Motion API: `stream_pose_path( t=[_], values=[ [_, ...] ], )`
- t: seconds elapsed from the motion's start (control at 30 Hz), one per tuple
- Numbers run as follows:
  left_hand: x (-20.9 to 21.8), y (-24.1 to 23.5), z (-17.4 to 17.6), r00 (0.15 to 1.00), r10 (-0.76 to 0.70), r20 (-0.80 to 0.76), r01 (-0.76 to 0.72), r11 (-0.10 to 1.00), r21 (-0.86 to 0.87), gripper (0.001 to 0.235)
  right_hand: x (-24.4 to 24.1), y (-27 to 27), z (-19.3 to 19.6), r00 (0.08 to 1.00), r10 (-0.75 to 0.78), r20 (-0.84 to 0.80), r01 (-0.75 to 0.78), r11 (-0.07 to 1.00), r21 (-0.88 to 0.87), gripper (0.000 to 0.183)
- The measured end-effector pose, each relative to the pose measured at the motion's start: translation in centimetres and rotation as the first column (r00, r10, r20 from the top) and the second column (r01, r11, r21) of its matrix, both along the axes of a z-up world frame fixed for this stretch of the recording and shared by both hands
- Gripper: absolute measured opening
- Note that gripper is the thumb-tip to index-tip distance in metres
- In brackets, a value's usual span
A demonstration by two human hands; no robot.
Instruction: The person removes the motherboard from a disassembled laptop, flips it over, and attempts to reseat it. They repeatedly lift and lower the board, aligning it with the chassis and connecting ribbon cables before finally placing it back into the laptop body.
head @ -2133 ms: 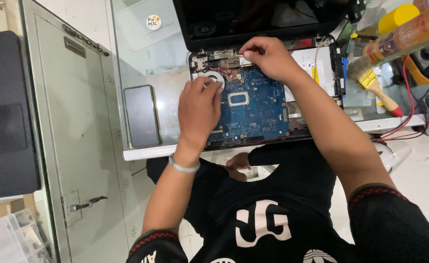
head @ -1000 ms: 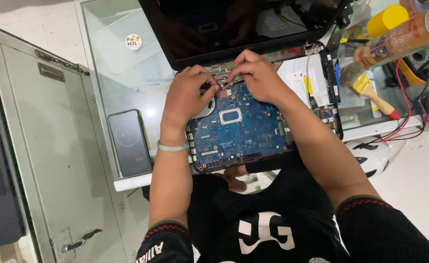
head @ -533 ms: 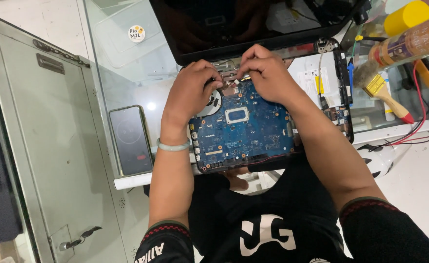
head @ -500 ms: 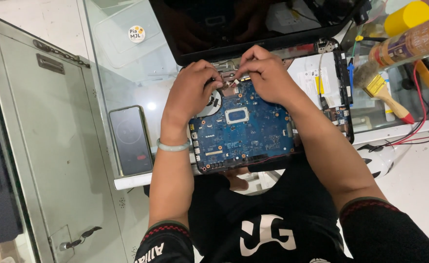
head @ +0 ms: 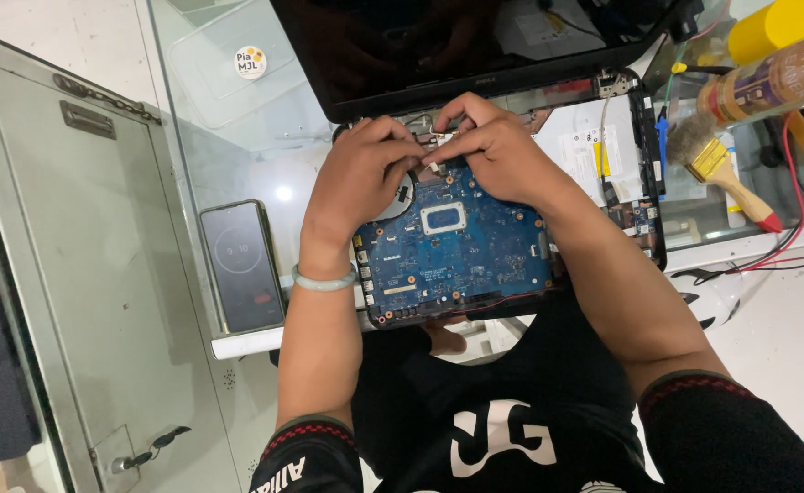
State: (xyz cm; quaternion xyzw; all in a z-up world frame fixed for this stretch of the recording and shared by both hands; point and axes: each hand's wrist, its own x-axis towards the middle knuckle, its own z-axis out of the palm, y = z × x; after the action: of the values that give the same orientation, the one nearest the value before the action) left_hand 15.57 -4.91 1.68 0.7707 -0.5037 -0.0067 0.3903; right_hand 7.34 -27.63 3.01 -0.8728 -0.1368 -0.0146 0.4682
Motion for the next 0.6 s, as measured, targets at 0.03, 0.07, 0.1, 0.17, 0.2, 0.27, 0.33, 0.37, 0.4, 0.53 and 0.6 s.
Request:
stream_pose_path(
  t=[0.03, 0.07, 0.1, 0.17, 0.2, 0.27, 0.33, 0.37, 0.4, 0.53, 0.6],
  values=[
    [0.0, 0.0, 0.1, 1.000, 0.000, -0.001, 0.000, 1.000, 0.000, 0.019, 0.0, 0.0, -0.1, 1.000, 0.000, -0.001, 0.000, 1.000, 0.000, 0.056],
    [-0.1, -0.1, 0.1, 1.000, 0.000, -0.023, 0.000, 1.000, -0.011, 0.016, 0.0, 0.0, -0.2, 1.000, -0.006, 0.002, 0.006, 1.000, -0.008, 0.055],
    [-0.2, -0.1, 0.2, 0.999, -0.001, -0.046, 0.000, 1.000, -0.022, 0.015, 0.0, 0.0, -0.2, 1.000, -0.012, 0.005, 0.013, 1.000, -0.017, 0.054],
    [-0.2, 0.1, 0.4, 0.997, 0.006, -0.074, -0.005, 1.000, 0.012, 0.015, -0.1, 0.3, 0.3, 0.999, -0.031, 0.007, 0.031, 0.999, -0.029, 0.046],
    [-0.2, 0.2, 0.5, 0.995, 0.014, -0.103, -0.009, 0.999, 0.047, 0.016, -0.2, 0.5, 0.6, 0.999, -0.050, 0.009, 0.050, 0.998, -0.042, 0.039],
    [-0.4, 0.5, 1.2, 0.988, 0.022, -0.152, -0.013, 0.998, 0.058, 0.015, -0.1, 0.5, 0.7, 0.991, -0.115, 0.063, 0.119, 0.992, -0.047, 0.027],
    [-0.4, 0.8, 1.6, 0.979, 0.030, -0.202, -0.017, 0.997, 0.069, 0.014, 0.0, 0.4, 0.7, 0.977, -0.178, 0.116, 0.185, 0.981, -0.050, 0.017],
    [-0.4, 0.9, 1.7, 0.980, 0.032, -0.195, -0.021, 0.998, 0.057, 0.016, 0.1, 0.3, 0.6, 0.962, -0.222, 0.158, 0.229, 0.973, -0.030, 0.013],
    [-0.3, 1.0, 1.9, 0.982, 0.036, -0.185, -0.028, 0.999, 0.044, 0.017, 0.3, 0.2, 0.6, 0.943, -0.263, 0.202, 0.270, 0.963, -0.009, 0.011],
    [-0.1, 1.3, 1.7, 0.987, 0.035, -0.159, -0.025, 0.997, 0.066, 0.032, 0.5, -0.5, 0.0, 0.911, -0.260, 0.319, 0.304, 0.948, -0.094, 0.011],
    [0.0, 1.4, 2.0, 0.980, 0.009, -0.197, 0.001, 0.999, 0.049, 0.030, 0.5, -0.9, -0.4, 0.889, -0.245, 0.386, 0.316, 0.939, -0.132, 0.014]
  ],
)
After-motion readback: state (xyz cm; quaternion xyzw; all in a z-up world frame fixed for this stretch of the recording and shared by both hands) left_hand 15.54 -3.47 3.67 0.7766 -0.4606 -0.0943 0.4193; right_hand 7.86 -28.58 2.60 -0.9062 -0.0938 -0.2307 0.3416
